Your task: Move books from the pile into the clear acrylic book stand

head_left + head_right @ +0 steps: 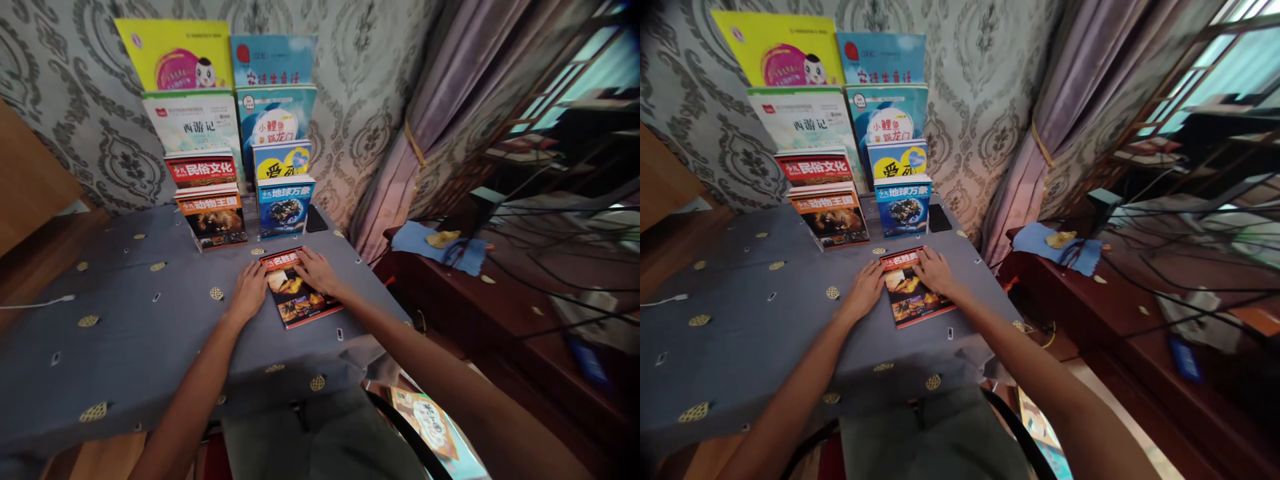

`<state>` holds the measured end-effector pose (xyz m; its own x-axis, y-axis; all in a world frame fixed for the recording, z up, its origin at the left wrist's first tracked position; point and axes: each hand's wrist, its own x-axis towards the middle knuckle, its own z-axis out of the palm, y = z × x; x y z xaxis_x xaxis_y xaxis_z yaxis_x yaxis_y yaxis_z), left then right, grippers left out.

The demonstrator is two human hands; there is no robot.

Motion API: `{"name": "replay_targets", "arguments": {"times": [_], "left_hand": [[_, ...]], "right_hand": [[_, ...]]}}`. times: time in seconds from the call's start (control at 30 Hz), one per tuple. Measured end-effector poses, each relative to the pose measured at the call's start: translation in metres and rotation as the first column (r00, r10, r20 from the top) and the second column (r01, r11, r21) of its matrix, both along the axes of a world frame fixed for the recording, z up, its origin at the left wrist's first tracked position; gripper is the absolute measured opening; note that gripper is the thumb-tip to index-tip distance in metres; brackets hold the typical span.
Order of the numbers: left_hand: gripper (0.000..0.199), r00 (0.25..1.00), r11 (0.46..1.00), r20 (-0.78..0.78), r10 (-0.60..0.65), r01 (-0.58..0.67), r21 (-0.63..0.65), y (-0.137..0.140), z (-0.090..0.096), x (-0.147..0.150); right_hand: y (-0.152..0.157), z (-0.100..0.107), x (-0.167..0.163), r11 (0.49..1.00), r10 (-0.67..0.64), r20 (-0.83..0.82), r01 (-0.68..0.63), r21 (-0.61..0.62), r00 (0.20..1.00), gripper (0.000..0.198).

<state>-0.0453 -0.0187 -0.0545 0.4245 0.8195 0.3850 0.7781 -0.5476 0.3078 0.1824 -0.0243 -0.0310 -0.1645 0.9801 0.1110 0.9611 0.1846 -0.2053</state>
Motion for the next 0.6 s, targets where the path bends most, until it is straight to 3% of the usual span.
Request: {"name": "replay_targets", "arguments": {"times": [0.27, 0.43, 0.5, 0.53, 0.6], "left_hand": [[0.033, 0.999, 1.0, 0.048, -0.002, 0.002, -0.003, -0.009, 0.009, 0.005], [0.028, 0.962, 0.989, 0.245, 0.119, -0.092, -0.119, -0.014, 0.019, 0.022], [0.029, 0.887, 0.97, 0.427, 0.173, -0.079, -0.23, -0.012, 0.021, 0.027], [0.03, 0.815, 0.954, 0.539, 0.211, -0.052, -0.296, -0.011, 0.023, 0.03], [0.032, 0.592, 0.897, 0.73, 0.343, 0.025, -0.442, -0.007, 0.024, 0.038]], "right_hand": [[0.004, -0.009, 0.001, 0.997, 0.014, -0.018, -0.012, 0.077, 1.0, 0.052], [0.003, -0.007, 0.003, 0.996, 0.033, -0.068, -0.028, 0.081, 0.997, 0.052], [0.004, -0.008, 0.004, 0.996, 0.029, -0.103, -0.02, 0.082, 0.994, 0.053], [0.005, -0.008, 0.004, 0.996, 0.024, -0.122, -0.014, 0.086, 0.992, 0.053], [0.006, -0.009, 0.005, 0.994, 0.021, -0.16, -0.004, 0.106, 0.987, 0.053]]}}
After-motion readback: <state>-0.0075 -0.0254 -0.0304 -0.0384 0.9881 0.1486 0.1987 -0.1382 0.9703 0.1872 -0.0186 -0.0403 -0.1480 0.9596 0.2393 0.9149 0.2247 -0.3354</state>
